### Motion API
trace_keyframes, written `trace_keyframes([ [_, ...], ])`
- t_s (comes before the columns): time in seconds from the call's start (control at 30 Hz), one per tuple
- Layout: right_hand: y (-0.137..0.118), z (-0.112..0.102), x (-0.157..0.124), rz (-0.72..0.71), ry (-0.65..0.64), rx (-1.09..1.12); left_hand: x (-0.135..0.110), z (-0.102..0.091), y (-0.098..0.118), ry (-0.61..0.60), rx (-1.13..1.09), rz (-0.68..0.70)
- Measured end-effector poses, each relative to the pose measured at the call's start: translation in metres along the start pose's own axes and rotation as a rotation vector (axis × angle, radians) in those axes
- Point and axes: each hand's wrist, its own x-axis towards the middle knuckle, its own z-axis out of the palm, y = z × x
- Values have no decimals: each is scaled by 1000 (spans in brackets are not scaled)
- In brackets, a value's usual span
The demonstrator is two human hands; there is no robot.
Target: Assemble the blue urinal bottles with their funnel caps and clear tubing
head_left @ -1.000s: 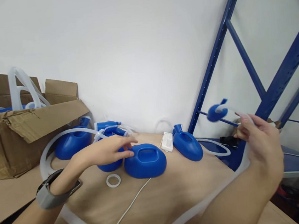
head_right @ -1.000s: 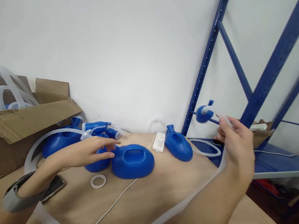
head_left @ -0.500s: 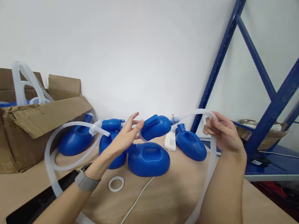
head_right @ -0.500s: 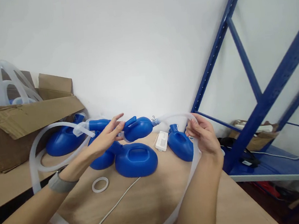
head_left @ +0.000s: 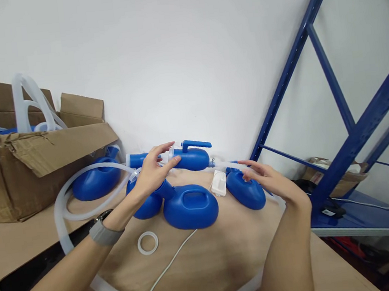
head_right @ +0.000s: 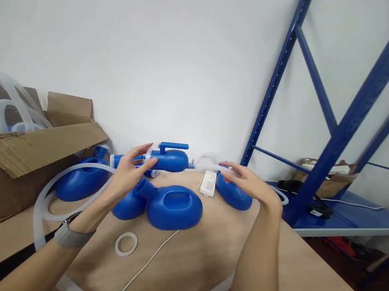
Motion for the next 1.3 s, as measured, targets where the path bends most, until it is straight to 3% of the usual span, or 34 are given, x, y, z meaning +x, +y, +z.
trace_keyframes([
  [0.07, -10, 7, 0, -7, -31, -50, -5, 6, 3, -45, 11, 19],
  [0.17, -32, 28, 6, -135, -114, -39, -15, 16, 10, -114, 84, 58],
  [0.3, -63, 71, 21, -354, -245, 52, -21, 22, 13, -39, 215, 119],
  [0.5, -83, 114, 40, -521, -84, -59, -13, 11, 8, -24, 371, 99],
  [0.63, -87, 123, 42, -512, 8, -237, -9, 0, 4, -129, 590, 239],
  [0.77, -91, 130, 42, -491, 26, -366, -6, -6, 2, -244, 745, 237],
  [0.87, -92, 135, 44, -532, 37, -393, -4, -4, 3, -235, 671, 151],
  [1.03, -90, 139, 47, -557, -4, -331, -3, 3, 3, -237, 368, -32],
  [1.3, -77, 138, 56, -496, -22, -151, -7, 11, -5, -103, 144, 30],
])
